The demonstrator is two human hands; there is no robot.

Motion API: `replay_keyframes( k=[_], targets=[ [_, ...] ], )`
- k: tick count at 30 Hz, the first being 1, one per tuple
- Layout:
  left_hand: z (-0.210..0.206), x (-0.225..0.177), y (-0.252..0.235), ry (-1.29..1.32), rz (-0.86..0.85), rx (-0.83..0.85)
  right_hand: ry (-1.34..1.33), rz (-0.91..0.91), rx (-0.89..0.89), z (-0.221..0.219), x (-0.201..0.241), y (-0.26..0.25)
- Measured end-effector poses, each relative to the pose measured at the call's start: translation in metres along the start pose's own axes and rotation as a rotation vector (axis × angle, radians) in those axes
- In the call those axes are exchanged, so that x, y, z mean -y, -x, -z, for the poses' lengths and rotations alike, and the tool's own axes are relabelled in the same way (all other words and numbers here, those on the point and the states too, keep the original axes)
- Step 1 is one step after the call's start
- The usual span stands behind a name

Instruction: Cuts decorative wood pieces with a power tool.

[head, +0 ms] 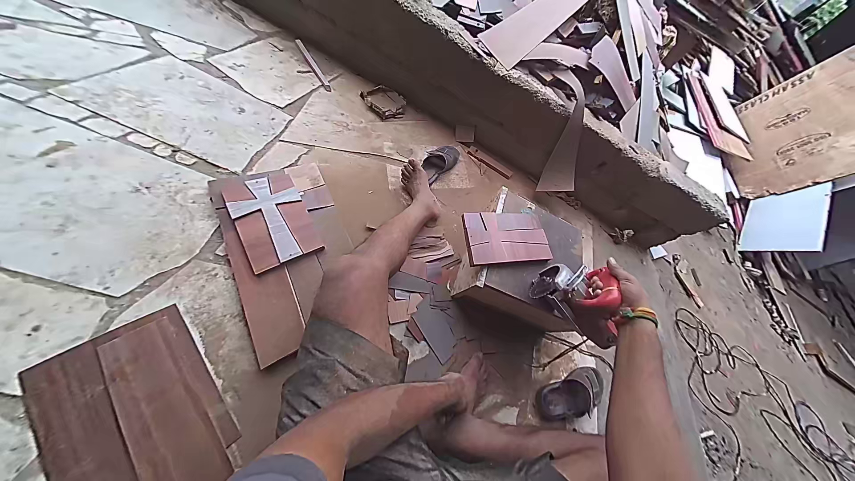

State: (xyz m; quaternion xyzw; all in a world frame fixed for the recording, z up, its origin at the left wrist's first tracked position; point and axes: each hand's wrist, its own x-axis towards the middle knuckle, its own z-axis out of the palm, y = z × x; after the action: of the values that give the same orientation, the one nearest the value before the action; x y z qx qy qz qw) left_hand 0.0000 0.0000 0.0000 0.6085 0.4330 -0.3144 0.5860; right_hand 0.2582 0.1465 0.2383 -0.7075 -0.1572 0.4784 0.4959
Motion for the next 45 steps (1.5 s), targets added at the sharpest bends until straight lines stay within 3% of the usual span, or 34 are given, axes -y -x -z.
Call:
replay_keyframes(
  k=[3,8,12,17,22,26,33,45],
  targets=[
    [0.011,-0.003,0.007,0.123,-0.062,0.051,-0.002,0.020,-0.005,0.002,0.000,-0.002],
    [0.086,-0.018,0.047,0.020,-0.172,-0.334,0.004,-0.007,0.004,0.004,0.001,-0.007],
    [0.159,0.008,0.084,0.439,-0.265,-0.423,-0.019,-0.017,-0.004,0.009,0.006,-0.018],
    [0.193,0.031,0.117,0.818,-0.259,-0.459,-0.048,-0.053,0.040,0.008,0.011,-0.024],
    [0.207,0.014,0.095,1.180,-0.292,-0.523,-0.060,-0.061,0.037,0.007,0.014,-0.025],
    [0.218,0.004,0.060,1.449,-0.342,-0.462,-0.100,-0.059,0.056,0.002,0.011,-0.016],
    [0.224,-0.010,0.028,1.258,-0.421,-0.715,-0.271,-0.095,0.088,0.002,-0.007,0.015],
    [0.251,0.023,0.063,1.027,-0.362,-0.624,-0.296,-0.141,0.170,-0.002,-0.032,0.046]
  ],
)
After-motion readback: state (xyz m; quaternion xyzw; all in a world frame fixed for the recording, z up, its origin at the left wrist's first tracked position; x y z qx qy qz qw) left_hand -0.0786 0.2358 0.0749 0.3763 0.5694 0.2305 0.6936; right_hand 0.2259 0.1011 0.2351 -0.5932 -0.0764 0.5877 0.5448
